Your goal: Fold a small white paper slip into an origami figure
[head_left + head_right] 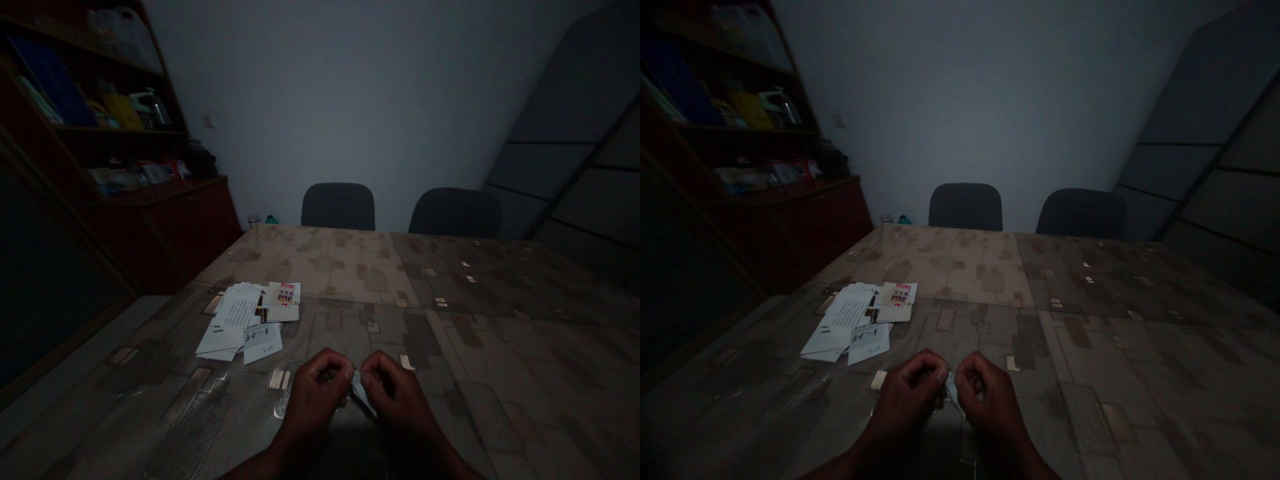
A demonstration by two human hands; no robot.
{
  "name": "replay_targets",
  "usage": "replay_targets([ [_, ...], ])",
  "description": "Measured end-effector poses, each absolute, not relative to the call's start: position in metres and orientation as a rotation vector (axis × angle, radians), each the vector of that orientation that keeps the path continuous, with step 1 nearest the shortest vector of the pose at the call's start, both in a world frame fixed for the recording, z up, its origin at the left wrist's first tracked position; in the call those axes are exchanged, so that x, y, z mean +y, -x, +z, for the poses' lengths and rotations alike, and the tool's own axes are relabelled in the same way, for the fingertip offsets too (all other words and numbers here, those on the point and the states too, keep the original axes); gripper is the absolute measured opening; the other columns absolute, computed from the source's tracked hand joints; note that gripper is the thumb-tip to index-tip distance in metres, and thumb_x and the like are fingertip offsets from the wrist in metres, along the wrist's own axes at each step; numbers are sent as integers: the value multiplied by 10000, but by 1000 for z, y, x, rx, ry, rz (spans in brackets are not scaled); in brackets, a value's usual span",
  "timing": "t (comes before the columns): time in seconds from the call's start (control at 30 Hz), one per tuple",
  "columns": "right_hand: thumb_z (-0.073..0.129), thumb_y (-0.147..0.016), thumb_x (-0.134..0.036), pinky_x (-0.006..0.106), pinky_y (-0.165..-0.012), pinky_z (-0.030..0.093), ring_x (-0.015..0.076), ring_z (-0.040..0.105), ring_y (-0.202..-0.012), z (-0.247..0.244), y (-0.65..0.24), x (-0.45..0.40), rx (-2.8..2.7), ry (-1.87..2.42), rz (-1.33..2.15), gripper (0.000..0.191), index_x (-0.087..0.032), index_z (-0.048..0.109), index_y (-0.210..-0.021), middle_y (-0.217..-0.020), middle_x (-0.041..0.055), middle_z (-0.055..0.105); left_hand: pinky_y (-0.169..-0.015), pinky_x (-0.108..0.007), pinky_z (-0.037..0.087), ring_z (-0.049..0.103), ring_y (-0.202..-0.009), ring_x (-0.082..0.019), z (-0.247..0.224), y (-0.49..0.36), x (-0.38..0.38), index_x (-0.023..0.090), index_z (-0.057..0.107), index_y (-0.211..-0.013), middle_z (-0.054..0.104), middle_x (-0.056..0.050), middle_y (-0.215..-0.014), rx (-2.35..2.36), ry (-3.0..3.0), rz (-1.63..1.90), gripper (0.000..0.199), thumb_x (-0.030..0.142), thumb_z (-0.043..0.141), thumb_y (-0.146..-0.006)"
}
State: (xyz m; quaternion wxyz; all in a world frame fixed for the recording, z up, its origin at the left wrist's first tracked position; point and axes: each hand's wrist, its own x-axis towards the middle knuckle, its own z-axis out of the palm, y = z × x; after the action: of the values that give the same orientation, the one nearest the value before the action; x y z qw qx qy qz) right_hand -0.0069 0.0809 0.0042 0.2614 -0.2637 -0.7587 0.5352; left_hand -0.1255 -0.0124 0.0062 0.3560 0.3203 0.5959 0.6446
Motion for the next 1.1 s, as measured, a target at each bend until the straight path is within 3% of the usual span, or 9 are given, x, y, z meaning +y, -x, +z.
replay_targets([
  [0.3,514,-765,-257,213,-496,306,108,442,-512,6,4,78,-2192,717,1153,141,-199,488,-639,-551,-54,459,-496,-194,348,473,-527,-107,13,125,-11,142,631,-653,525,28,-567,1712,-904,1531,122,254,654,-693],
  [0.53,507,-801,-356,228,-507,312,127,455,-539,10,4,87,-2207,766,1333,223,-183,532,-662,-568,-34,485,-526,-215,380,535,-548,-136,15,133,-10,137,643,-674,595,-8,-564,1639,-895,1511,211,324,628,-770],
  [0.73,522,-814,-421,241,-553,343,143,479,-601,15,4,87,-2115,771,1540,284,-157,586,-729,-635,-6,538,-496,-199,354,502,-520,-118,6,132,-11,147,621,-680,569,11,-555,1615,-821,1589,239,362,656,-779],
  [1.1,575,-796,-349,225,-541,343,128,486,-579,15,2,91,-2055,753,1671,202,-159,601,-731,-612,-28,548,-484,-205,366,494,-505,-125,6,129,-11,169,568,-744,553,25,-557,1557,-735,1551,291,451,635,-770],
])
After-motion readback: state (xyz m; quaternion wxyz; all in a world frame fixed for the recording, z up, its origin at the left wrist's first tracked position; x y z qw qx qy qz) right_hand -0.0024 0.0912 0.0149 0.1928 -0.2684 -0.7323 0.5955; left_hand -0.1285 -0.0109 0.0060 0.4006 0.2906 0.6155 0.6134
